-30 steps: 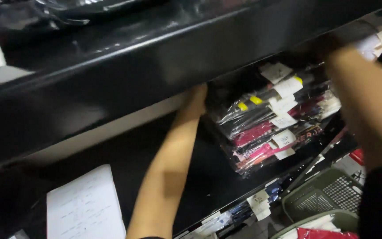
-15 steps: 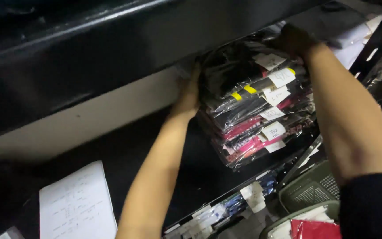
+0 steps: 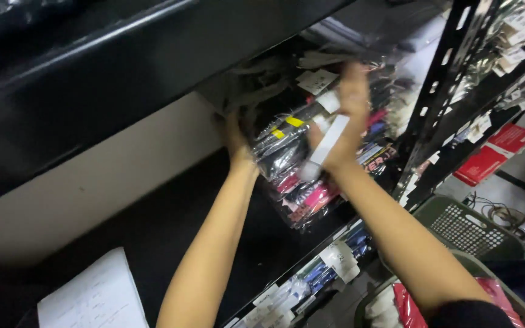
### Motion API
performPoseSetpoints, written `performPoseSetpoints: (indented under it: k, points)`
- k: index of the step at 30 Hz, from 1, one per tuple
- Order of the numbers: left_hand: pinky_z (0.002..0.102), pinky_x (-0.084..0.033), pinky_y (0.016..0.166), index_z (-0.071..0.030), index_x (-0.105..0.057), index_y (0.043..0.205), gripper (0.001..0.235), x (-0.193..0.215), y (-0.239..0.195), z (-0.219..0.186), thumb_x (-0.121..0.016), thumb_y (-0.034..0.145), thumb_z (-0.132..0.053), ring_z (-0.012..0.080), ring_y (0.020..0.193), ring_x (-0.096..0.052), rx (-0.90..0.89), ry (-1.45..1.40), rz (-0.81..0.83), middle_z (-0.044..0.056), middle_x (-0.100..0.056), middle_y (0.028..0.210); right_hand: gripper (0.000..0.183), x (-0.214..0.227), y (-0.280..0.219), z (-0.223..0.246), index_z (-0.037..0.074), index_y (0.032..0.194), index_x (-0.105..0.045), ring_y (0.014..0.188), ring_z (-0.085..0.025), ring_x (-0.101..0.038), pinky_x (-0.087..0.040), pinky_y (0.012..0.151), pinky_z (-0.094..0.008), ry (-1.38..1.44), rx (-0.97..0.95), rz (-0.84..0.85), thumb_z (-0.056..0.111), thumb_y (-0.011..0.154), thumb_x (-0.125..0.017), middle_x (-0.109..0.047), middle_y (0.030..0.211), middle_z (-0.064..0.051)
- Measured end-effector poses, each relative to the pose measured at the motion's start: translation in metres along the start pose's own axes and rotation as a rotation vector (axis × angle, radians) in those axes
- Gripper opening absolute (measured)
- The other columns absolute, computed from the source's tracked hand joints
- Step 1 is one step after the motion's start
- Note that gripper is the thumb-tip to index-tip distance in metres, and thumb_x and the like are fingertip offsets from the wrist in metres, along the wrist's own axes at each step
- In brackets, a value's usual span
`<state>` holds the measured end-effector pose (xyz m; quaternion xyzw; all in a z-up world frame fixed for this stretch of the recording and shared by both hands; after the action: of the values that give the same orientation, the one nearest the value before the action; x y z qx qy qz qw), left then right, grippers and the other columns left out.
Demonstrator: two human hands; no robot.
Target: Checking packaged clothing items against a handwritten list and recording information.
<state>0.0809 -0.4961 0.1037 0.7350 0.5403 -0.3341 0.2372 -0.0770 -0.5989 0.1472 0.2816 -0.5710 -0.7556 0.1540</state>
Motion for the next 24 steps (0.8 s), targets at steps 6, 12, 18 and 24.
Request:
performPoseSetpoints:
  k: [6,12,18,24]
  points:
    - [0.032,-0.045,0.066,-0.007,-0.039,0.097,0.032,0.019,0.02,-0.007,-0.055,0.074,-0.023,0.0192,0.076,-0.049,-0.343,0.395,-0.165,0.01,-0.049,0.089,0.049,-0.023,0.002,-0.005,0.007,0.092,-0.032,0.128,-0.039,-0.029,-0.024,0.103,-0.059,-0.514,-0.015,0.269,0.054,0.087,-0.021,-0.027,0.138,-0.014]
    - [0.045,0.001,0.109,0.004,-0.008,0.137,0.056,0.017,-0.078,-0.035,-0.034,0.088,-0.001,0.0342,0.132,-0.002,-1.132,1.012,0.104,0.027,-0.003,0.142,0.041,0.041,-0.011,0.021,0.011,0.089,-0.032,0.128,-0.028,-0.024,-0.012,0.105,-0.044,-0.113,0.018,-0.174,0.049,0.085,-0.046,-0.037,0.128,-0.017]
    - [0.043,-0.036,0.092,-0.01,-0.055,0.116,0.046,-0.029,-0.103,-0.01,-0.039,0.082,-0.037,0.0324,0.11,-0.048,-1.885,1.442,0.332,0.01,-0.053,0.119,0.016,0.048,-0.105,0.003,0.012,0.09,-0.021,0.125,-0.03,-0.025,-0.018,0.099,-0.038,-0.168,-0.513,-0.148,0.009,0.087,-0.036,-0.021,0.137,-0.018]
    - [0.039,-0.044,0.081,-0.004,-0.054,0.109,0.036,-0.015,-0.072,0.001,-0.043,0.081,-0.025,0.0282,0.09,-0.055,-1.874,1.269,0.497,0.012,-0.056,0.1,0.02,0.035,-0.115,-0.021,0.009,0.09,-0.022,0.13,-0.041,-0.002,0.001,0.104,-0.048,-0.319,-0.718,-0.244,0.01,0.092,-0.043,-0.006,0.139,-0.03]
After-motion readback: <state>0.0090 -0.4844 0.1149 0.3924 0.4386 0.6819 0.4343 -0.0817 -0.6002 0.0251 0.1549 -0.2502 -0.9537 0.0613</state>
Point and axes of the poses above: each hand's wrist, its own y-axis towards the middle knuckle, its own x-axis out of the back of the hand, z = x × y, the point moved 5 cm from there along y, towards the middle knuckle
